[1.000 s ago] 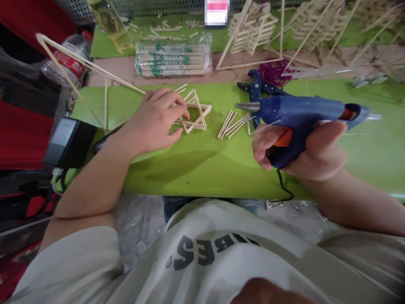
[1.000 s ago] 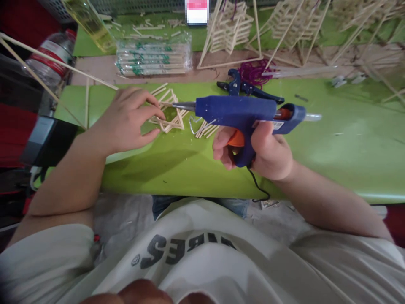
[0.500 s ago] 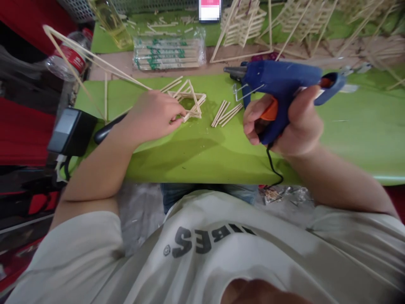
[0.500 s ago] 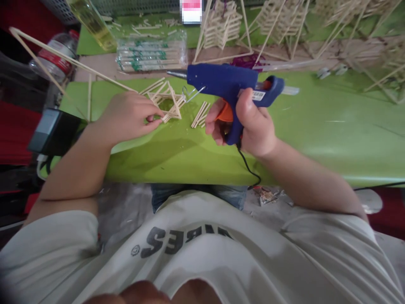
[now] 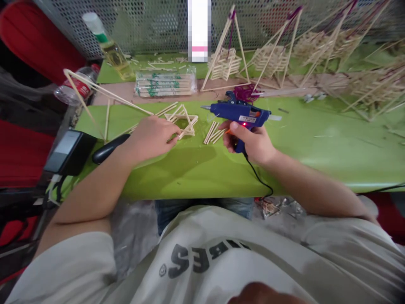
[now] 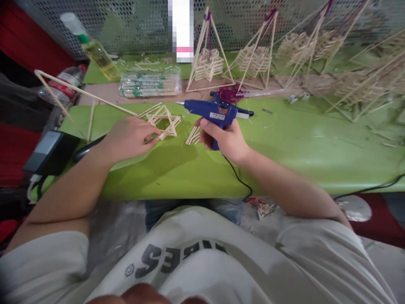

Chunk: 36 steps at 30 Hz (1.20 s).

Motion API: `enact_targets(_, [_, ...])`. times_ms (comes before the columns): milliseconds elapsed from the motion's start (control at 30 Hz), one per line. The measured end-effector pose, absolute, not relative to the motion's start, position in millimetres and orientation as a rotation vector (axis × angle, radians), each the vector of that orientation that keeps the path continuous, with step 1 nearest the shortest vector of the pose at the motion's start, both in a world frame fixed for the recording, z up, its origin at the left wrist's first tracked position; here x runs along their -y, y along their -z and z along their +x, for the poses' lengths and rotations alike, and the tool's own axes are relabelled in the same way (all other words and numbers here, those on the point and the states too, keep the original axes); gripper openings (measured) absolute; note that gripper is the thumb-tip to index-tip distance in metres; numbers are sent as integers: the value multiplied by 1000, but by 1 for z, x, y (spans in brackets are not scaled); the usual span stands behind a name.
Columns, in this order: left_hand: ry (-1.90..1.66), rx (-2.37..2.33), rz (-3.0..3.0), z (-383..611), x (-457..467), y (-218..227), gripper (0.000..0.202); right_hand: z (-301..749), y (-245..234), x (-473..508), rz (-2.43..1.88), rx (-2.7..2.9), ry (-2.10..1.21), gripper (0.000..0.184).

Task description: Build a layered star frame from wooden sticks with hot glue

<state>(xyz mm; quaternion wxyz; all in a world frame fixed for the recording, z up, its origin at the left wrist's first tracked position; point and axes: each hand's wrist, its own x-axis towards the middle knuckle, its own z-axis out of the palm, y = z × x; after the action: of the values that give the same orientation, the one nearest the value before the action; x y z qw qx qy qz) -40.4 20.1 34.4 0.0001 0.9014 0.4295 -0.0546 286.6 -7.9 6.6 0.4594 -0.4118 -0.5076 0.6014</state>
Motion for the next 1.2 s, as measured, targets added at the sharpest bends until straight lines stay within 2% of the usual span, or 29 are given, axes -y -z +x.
enact_targets(167, [95,-1351,2841,-43,-22,-27,43,298,6,-31,-1137,1148,-1175,36])
enact_targets(467, [6,-1301,2893,-46,-20,-20,43,305,39,-55,-1221,1191,-1070,34])
enact_targets(567, [-27,-1306,2886,-44,-19,-20,42,310,38,-61,-1204,1157,-1032,38])
enact_targets(767, [5,-1352,2859,-39,-15,-24,45,323,34,-105,-1114,1290,-995,58])
enact_targets(1000, [-8,-1359,2858,-38,-12,-26,43,317,69,-152,-1225,1290,-789,67])
enact_targets(1200, [-37,-1328,2877,-40,-10,-26,42,312,72,-146,-1287,1270,-756,70])
